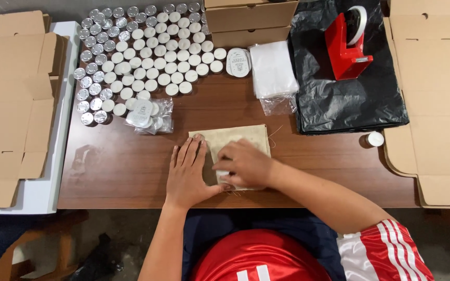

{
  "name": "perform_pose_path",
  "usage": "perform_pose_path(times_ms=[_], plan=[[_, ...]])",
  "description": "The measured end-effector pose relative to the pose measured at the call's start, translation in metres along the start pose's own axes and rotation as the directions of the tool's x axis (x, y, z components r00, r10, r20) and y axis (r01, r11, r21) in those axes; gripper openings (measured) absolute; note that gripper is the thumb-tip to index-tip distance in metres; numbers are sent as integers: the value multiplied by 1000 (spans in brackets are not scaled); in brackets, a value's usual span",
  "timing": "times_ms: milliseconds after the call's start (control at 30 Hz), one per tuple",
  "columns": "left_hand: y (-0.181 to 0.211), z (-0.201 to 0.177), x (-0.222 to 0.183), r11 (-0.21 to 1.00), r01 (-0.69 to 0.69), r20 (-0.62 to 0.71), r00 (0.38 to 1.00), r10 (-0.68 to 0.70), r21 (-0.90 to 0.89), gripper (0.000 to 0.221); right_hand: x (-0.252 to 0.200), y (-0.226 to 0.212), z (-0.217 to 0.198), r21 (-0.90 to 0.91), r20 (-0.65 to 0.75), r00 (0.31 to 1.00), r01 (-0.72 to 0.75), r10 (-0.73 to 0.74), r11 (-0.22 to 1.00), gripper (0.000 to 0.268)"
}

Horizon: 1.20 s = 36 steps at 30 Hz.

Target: The person is cleaning the bottom of numerous small metal tea light tins by rubbing them against a cloth laid on a wooden table, then organizing them into a separate pile.

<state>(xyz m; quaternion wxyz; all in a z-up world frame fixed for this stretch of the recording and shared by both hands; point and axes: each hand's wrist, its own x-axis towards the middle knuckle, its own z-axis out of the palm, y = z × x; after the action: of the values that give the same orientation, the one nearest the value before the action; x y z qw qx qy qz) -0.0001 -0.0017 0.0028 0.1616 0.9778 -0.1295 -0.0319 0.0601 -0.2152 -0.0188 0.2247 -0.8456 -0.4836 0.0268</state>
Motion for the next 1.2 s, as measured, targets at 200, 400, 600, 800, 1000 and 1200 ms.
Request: perform_pose_path(times_ms=[200, 400, 600, 800, 1000, 1200], plan=[[2, -4, 1, 1000, -3, -9, 1000, 3, -5, 129, -3, 62, -13, -230, -246, 959, -202, 144, 952, 28], [-1, 2, 0, 1000, -7, -7, 1000, 7, 17, 128, -16, 6, 8, 70, -42, 999, -2, 5, 998, 25], [-2, 4, 0, 999, -20, -49, 999, 21, 30, 130, -4, 51, -26, -150, -116, 978, -190, 174, 970, 26], [-5, 13, -1, 998, -27, -86, 996, 32, 50, 126, -15, 13, 19, 75, -55, 998, 20, -16, 997, 28], [-4, 6, 0, 999, -45, -94, 994, 48, 28, 128, -2, 62, -5, -191, -217, 969, -162, 119, 968, 29], [-6, 14, -2, 998, -40, -84, 995, 45, 55, 130, -10, 17, 21, 59, -116, 993, 20, -13, 998, 27]])
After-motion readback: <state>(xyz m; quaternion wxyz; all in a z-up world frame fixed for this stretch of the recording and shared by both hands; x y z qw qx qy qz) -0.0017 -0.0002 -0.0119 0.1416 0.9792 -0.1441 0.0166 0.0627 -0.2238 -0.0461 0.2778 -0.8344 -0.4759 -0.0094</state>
